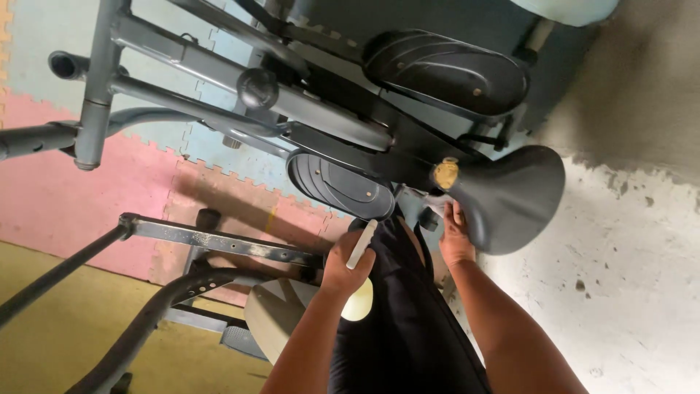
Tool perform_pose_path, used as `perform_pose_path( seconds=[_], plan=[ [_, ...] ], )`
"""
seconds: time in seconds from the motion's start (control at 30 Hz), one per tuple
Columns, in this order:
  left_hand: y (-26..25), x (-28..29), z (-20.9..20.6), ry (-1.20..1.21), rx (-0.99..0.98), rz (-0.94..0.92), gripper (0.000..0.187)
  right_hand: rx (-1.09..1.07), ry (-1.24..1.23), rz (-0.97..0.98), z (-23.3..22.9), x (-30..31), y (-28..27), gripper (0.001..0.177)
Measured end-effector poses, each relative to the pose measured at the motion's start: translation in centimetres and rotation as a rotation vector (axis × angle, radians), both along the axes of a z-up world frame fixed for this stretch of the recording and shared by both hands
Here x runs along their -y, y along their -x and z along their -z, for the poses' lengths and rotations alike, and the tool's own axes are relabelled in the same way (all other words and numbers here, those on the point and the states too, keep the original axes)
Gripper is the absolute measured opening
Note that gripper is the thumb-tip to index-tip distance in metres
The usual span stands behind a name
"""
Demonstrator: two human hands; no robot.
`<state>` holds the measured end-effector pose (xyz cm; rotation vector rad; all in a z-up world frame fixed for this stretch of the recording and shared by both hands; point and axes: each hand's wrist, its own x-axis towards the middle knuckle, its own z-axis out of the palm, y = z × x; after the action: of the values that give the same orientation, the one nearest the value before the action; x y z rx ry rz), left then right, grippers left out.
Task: Wiping down various parts of gym machines using a spray bottle and a cloth.
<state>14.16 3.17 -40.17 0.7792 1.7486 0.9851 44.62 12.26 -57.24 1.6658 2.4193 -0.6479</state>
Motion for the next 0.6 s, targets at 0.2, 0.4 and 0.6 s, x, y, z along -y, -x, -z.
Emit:
perform_pose_path(
  seconds=[0.2, 0.4, 0.6],
  plan=[
    [-0.7, -0.9, -3.4, 0.045, 0.010, 0.106, 0.034, -0.146, 0.033, 0.284, 1.5, 7.7, -6.9, 0.072],
    [-2.7, -0.6, -5.0, 0.037, -0.015, 0.186, 0.037, -0.417, -0.129, 0.655, -6.7, 9.6, -11.9, 0.069],
    [-5.6, -2.1, -6.3, 0.049, -0.003, 0.227, 0.038, -0.277, -0.073, 0.384, -19.2, 0.3, -4.7, 0.066]
  ],
)
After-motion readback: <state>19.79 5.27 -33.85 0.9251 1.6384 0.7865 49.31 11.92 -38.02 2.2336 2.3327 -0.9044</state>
